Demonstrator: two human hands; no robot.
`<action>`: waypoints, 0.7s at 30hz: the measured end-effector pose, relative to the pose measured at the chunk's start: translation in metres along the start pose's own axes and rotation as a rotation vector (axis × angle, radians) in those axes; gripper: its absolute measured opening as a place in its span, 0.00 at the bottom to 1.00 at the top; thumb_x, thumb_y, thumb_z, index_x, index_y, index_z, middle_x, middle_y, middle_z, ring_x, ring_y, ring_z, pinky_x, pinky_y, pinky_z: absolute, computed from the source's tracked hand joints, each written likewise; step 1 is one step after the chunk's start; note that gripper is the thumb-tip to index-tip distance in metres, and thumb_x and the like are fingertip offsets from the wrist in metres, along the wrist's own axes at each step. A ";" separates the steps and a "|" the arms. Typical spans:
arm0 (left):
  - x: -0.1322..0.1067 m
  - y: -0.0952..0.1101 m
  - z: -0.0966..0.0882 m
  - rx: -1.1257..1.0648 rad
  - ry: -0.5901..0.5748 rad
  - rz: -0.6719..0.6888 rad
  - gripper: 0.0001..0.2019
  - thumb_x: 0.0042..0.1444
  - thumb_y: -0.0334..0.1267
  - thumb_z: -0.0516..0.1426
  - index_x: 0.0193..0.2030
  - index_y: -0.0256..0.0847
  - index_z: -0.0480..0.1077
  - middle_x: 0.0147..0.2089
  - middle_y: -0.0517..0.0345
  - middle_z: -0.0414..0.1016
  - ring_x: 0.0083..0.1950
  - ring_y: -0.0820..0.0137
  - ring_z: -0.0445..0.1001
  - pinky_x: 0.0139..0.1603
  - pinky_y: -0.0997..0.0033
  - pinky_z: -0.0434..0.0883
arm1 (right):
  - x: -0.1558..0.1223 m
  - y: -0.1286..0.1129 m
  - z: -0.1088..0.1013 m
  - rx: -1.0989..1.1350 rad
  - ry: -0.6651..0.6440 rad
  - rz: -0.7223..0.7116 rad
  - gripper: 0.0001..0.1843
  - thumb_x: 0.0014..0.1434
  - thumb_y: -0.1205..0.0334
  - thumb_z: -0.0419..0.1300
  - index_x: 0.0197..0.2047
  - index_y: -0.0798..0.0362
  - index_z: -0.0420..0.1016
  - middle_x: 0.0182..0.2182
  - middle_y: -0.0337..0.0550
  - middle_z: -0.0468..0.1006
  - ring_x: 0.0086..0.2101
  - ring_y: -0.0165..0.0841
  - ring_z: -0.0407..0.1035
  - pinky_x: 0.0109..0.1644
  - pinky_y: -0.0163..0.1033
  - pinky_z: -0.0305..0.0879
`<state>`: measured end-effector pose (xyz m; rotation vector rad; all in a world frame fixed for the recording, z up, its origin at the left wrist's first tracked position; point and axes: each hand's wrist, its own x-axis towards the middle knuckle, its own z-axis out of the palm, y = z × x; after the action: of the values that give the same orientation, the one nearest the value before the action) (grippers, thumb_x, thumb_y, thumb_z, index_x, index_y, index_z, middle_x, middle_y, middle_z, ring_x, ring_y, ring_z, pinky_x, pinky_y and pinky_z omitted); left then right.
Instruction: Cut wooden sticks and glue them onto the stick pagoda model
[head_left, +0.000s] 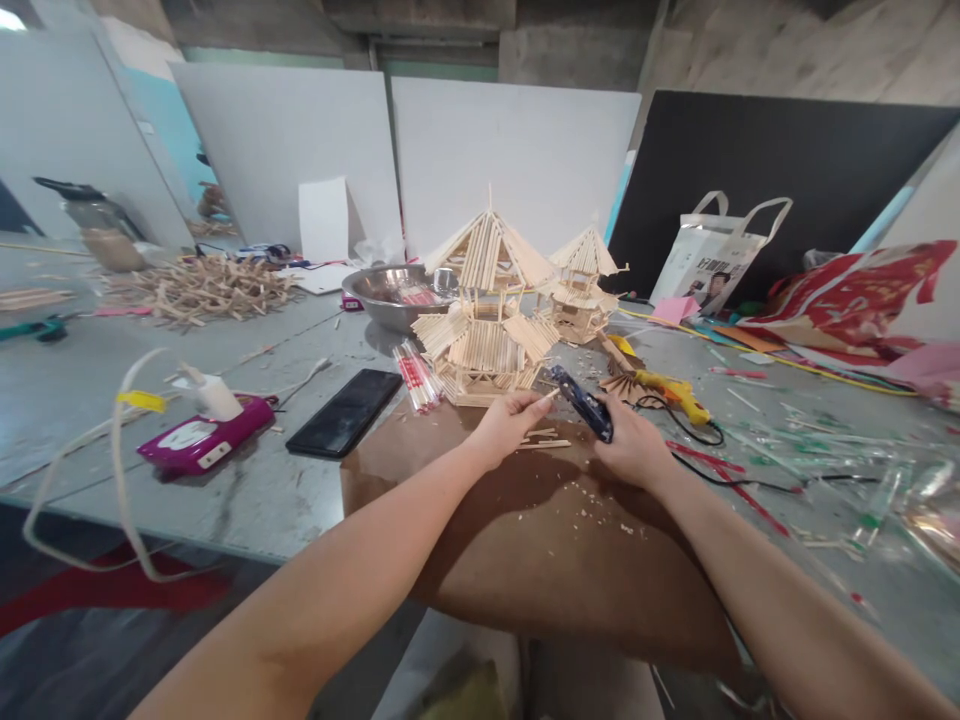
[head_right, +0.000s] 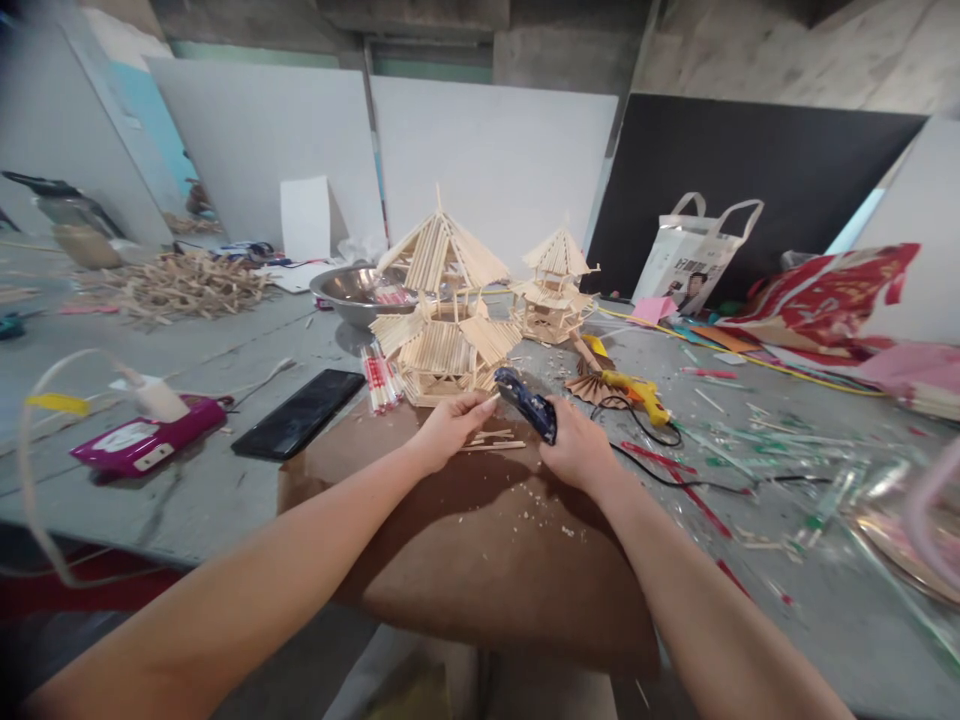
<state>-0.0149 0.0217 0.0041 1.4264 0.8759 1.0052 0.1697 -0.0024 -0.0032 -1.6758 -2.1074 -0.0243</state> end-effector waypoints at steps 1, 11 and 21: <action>0.001 0.001 0.000 0.051 0.050 0.036 0.14 0.46 0.48 0.54 0.27 0.36 0.65 0.13 0.70 0.48 0.16 0.82 0.46 0.17 0.79 0.45 | 0.001 0.002 0.000 -0.014 0.004 0.014 0.22 0.47 0.62 0.51 0.47 0.54 0.59 0.40 0.49 0.71 0.39 0.40 0.67 0.38 0.40 0.59; 0.002 -0.001 0.001 0.217 0.092 0.229 0.14 0.47 0.46 0.53 0.27 0.34 0.68 0.20 0.65 0.58 0.24 0.79 0.55 0.26 0.78 0.55 | 0.000 -0.002 0.000 0.004 -0.047 0.010 0.24 0.46 0.62 0.52 0.49 0.55 0.57 0.42 0.50 0.70 0.41 0.41 0.65 0.40 0.40 0.57; 0.005 -0.007 0.002 0.136 0.062 0.233 0.13 0.44 0.43 0.56 0.30 0.34 0.71 0.22 0.61 0.68 0.30 0.73 0.65 0.34 0.73 0.63 | -0.002 -0.008 -0.001 0.006 -0.089 0.008 0.26 0.46 0.62 0.53 0.50 0.54 0.57 0.44 0.49 0.69 0.42 0.41 0.64 0.41 0.40 0.56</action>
<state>-0.0105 0.0265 -0.0026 1.6481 0.8489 1.1880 0.1631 -0.0063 -0.0009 -1.7109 -2.1623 0.0601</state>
